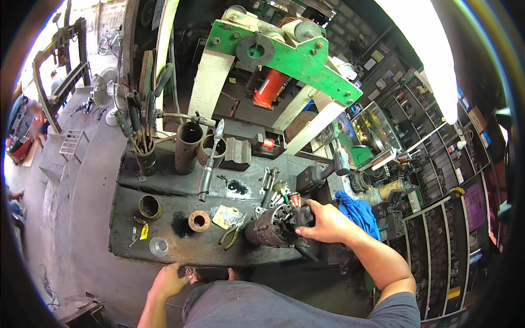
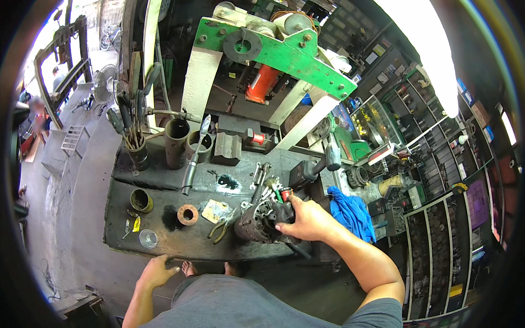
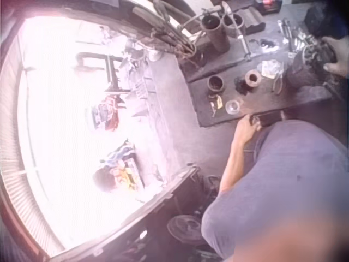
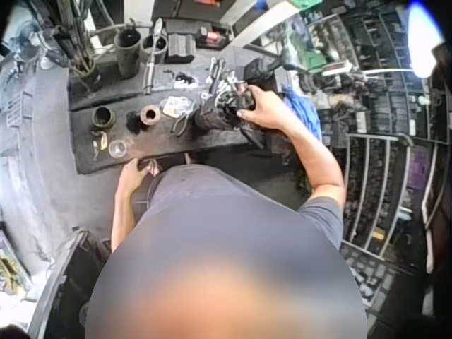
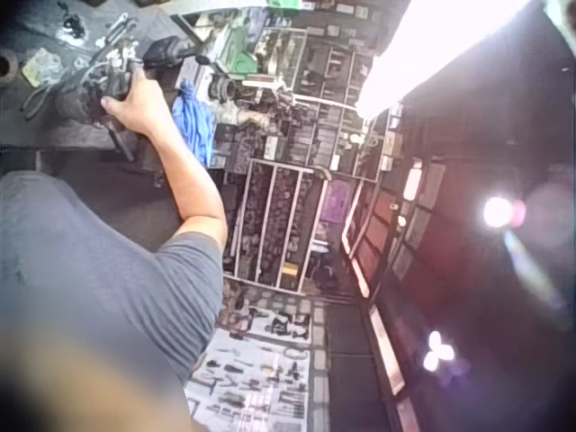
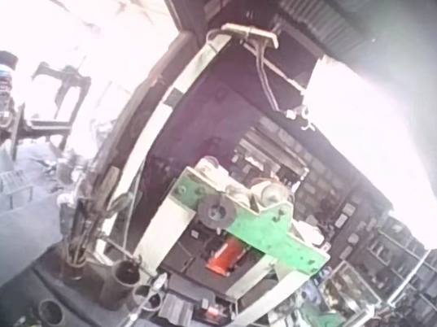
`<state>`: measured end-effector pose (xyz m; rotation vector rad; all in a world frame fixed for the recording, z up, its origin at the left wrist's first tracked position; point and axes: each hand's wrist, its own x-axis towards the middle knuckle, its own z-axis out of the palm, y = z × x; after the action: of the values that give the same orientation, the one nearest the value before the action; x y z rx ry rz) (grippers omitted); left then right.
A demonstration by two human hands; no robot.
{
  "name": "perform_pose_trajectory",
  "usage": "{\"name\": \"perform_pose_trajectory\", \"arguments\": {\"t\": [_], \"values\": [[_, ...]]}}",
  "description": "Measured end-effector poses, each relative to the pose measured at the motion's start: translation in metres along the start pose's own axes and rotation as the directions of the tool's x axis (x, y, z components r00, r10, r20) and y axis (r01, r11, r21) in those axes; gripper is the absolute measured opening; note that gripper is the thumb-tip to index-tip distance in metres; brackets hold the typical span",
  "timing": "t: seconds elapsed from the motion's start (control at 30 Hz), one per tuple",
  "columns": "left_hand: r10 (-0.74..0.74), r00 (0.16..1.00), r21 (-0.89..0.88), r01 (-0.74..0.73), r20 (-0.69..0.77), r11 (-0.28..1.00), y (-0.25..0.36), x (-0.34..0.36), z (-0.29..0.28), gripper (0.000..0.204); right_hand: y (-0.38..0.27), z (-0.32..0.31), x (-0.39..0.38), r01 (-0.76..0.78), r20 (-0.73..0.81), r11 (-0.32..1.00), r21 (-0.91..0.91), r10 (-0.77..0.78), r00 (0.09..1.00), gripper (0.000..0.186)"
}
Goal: The person works under a vehicle, manipulating components and wires, then moves to a workbench to clean and assemble a mechanical part using a cloth and wrenches. The person wipes the part, aligns components, and tightens fasteners.
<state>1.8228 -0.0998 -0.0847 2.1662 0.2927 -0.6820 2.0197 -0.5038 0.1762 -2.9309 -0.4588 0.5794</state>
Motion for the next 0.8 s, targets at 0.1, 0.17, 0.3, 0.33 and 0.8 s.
{"name": "perform_pose_trajectory", "arguments": {"t": [0.1, 0.17, 0.3, 0.33, 0.8], "values": [[0.074, 0.992, -0.038, -0.071, 0.1, 0.997, 0.02, 0.019, 0.004, 0.063, -0.006, -0.001, 0.002, 0.128, 0.05, 0.978, -0.166, -0.122, 0.991, 0.095], [0.234, 0.969, -0.029, -0.232, 0.08, 0.972, 0.042, 0.034, 0.012, 0.065, -0.01, -0.003, 0.006, 0.25, 0.097, 0.919, -0.306, -0.231, 0.968, 0.096], [0.571, 0.82, -0.035, -0.572, -0.029, 0.82, 0.108, 0.062, 0.035, 0.089, -0.02, -0.008, 0.01, 0.101, 0.14, 0.957, -0.273, -0.065, 0.988, 0.095], [0.624, 0.78, -0.003, -0.625, -0.057, 0.781, 0.129, 0.071, 0.041, 0.098, -0.022, -0.009, 0.01, 0.044, 0.143, 0.971, -0.236, -0.01, 0.99, 0.095], [0.677, 0.637, 0.087, -0.701, -0.369, 0.708, 0.204, 0.11, 0.113, 0.134, -0.02, -0.006, 0.017, -0.099, 0.136, 0.982, -0.159, 0.121, 0.983, 0.083]]}}
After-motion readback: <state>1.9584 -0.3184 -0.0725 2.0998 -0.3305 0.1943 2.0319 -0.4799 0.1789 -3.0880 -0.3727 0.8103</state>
